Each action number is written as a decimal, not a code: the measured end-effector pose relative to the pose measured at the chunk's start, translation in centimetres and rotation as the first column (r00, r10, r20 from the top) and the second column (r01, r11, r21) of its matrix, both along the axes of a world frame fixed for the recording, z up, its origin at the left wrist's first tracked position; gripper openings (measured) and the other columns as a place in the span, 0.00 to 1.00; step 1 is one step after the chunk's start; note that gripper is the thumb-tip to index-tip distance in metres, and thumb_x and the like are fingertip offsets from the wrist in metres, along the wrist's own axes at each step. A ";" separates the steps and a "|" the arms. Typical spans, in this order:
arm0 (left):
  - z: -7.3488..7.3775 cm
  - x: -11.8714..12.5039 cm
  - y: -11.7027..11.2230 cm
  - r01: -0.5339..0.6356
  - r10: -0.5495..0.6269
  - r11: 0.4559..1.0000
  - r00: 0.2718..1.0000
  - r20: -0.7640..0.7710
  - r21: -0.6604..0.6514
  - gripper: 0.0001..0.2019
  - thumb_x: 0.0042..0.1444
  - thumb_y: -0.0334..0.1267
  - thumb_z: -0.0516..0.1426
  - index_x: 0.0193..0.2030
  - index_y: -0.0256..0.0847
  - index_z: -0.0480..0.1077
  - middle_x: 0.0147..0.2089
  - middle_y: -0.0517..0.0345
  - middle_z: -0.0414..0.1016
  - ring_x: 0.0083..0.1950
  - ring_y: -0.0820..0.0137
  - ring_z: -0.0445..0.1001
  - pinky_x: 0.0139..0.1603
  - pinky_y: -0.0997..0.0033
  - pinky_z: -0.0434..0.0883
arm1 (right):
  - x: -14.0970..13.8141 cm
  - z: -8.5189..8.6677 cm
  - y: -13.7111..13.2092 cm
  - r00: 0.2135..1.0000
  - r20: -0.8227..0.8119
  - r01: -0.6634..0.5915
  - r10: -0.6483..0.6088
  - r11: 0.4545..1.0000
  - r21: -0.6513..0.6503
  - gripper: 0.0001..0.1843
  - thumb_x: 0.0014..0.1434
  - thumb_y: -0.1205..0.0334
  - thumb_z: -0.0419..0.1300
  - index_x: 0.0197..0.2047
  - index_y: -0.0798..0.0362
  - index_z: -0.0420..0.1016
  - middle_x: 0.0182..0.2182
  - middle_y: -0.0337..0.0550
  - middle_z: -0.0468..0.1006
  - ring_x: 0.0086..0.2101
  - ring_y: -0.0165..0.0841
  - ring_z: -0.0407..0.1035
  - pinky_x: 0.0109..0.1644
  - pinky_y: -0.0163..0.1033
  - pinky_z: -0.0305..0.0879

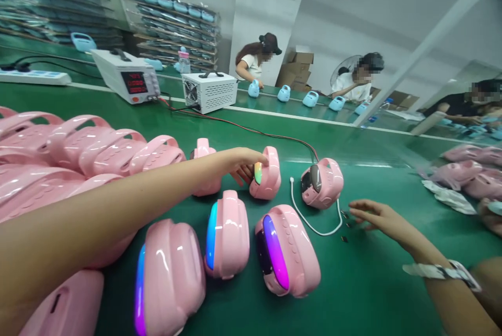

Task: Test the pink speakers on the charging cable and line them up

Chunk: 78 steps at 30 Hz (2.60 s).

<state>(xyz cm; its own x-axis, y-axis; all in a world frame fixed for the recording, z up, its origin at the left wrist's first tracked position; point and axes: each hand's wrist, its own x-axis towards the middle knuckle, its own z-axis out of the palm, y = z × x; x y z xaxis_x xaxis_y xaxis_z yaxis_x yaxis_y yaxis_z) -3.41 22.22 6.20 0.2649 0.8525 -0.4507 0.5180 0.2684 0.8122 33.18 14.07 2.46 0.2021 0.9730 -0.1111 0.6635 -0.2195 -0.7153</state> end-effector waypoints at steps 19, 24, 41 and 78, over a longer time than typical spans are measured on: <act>1.5 0.4 -0.4 0.030 -0.029 1.000 0.987 -0.157 0.003 0.12 0.53 0.41 0.54 0.29 0.34 0.72 0.41 0.38 0.78 0.41 0.55 0.77 0.38 0.61 0.74 | -6.9 -2.0 5.4 0.732 -0.633 -0.020 0.251 0.937 0.349 0.32 0.42 0.47 0.70 0.51 0.41 0.73 0.50 0.37 0.77 0.52 0.43 0.68 0.47 0.40 0.69; 1.8 0.7 -0.6 0.049 -0.047 0.999 0.982 -0.185 0.005 0.12 0.52 0.42 0.54 0.31 0.34 0.73 0.42 0.39 0.78 0.41 0.55 0.77 0.35 0.64 0.73 | -6.7 -2.1 5.3 0.726 -0.648 -0.004 0.228 0.945 0.328 0.31 0.43 0.47 0.69 0.52 0.40 0.73 0.50 0.36 0.77 0.53 0.43 0.67 0.50 0.42 0.69; 1.8 -0.1 0.2 0.117 -0.120 0.993 0.973 -0.195 -0.030 0.17 0.57 0.46 0.52 0.34 0.33 0.73 0.43 0.38 0.78 0.41 0.58 0.77 0.35 0.65 0.74 | -6.1 -2.2 4.7 0.639 -0.715 -0.080 0.285 0.948 0.307 0.27 0.46 0.51 0.69 0.50 0.46 0.76 0.53 0.39 0.75 0.53 0.39 0.67 0.46 0.35 0.65; 2.2 -0.9 1.7 0.189 -0.203 0.979 0.949 -0.240 -0.082 0.23 0.38 0.59 0.62 0.31 0.39 0.75 0.41 0.45 0.79 0.49 0.52 0.75 0.30 0.70 0.75 | -4.5 -3.2 5.7 0.525 -0.742 -0.251 0.418 0.909 0.334 0.29 0.47 0.53 0.71 0.53 0.46 0.73 0.49 0.41 0.76 0.51 0.39 0.67 0.54 0.40 0.62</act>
